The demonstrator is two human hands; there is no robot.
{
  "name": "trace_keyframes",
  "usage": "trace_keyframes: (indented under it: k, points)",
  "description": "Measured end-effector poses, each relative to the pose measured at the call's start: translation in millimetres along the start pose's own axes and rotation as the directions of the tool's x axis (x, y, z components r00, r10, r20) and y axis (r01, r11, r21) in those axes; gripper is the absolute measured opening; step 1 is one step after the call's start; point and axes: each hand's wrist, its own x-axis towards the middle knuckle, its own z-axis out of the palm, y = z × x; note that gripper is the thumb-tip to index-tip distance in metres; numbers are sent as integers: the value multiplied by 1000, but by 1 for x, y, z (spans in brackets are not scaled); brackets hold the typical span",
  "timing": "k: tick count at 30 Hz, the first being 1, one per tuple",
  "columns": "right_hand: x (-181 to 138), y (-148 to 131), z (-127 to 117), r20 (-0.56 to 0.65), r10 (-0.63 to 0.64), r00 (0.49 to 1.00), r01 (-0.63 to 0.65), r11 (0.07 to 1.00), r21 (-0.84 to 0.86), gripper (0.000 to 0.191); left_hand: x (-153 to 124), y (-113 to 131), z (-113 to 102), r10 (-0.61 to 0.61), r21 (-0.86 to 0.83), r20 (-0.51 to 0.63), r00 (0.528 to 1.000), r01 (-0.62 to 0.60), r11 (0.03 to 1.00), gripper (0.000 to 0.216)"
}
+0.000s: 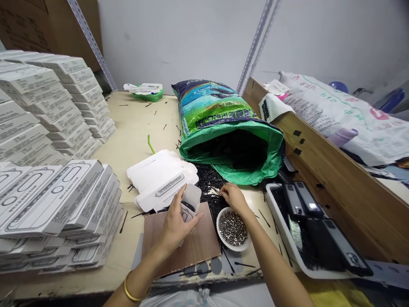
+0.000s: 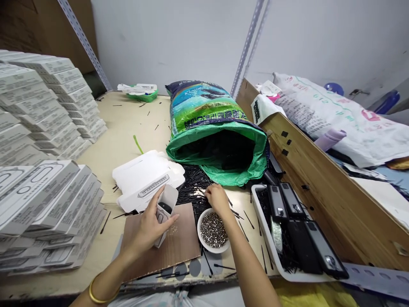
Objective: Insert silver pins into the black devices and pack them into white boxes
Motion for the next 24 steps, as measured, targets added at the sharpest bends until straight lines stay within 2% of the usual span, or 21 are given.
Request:
trace_keyframes:
  k: [3,5,7,8,9,10,11,13,15,17,18,20,21,22,24]
  points:
    - [-10,-15,-8,-37,27,999,-22,991,135,15,-1,0,3,2,8,38,999,-2,1000,81]
    - [-23,-36,-9,-64,50,997,-24,935,355,25,-1,0,5,9,1,12,1000,-9,1000,79]
    - [-39,-62,-6,-91,47,995,32,706,708,51,-3,1,8,32,4,-38,999,-31,999,73]
    - [-48,-75,-4,-128,28,991,82,627,775,58,-3,1,10,45,8,-59,997,-45,999,71]
    - [-56,-87,-1,-170,6,985,132,605,785,57,-4,1,12,59,15,-72,996,-59,998,69]
    - [-63,-96,1,-225,-26,974,189,641,744,50,-5,1,14,74,23,-77,994,-72,997,69]
    - [-70,-102,3,-265,-95,960,251,716,652,38,-6,0,16,92,35,-76,993,-89,995,69]
    - [-78,-107,6,-258,-265,929,356,829,432,13,-7,-2,18,148,66,-88,985,-142,988,69]
    - [-82,-105,8,-225,-334,915,392,869,301,14,-7,-5,18,205,102,-120,971,-193,976,66]
    - [-81,-101,13,-235,-251,939,325,874,362,17,-9,-8,17,256,118,-154,954,-239,964,55]
    - [-80,-100,17,-212,-189,959,266,859,438,25,-11,-9,17,279,117,-157,948,-262,958,47]
    - [-79,-102,29,-114,-111,987,157,794,588,35,-14,-11,17,318,101,-126,940,-307,946,34]
    - [-79,-104,36,-89,-88,992,124,768,629,30,-16,-11,16,327,84,-101,940,-319,944,32]
    - [-80,-107,44,-107,-76,991,126,764,633,21,-18,-12,15,322,55,-79,943,-319,946,34]
    - [-85,-114,57,-252,-138,958,255,810,527,15,-21,-12,13,260,-45,-54,964,-262,964,47]
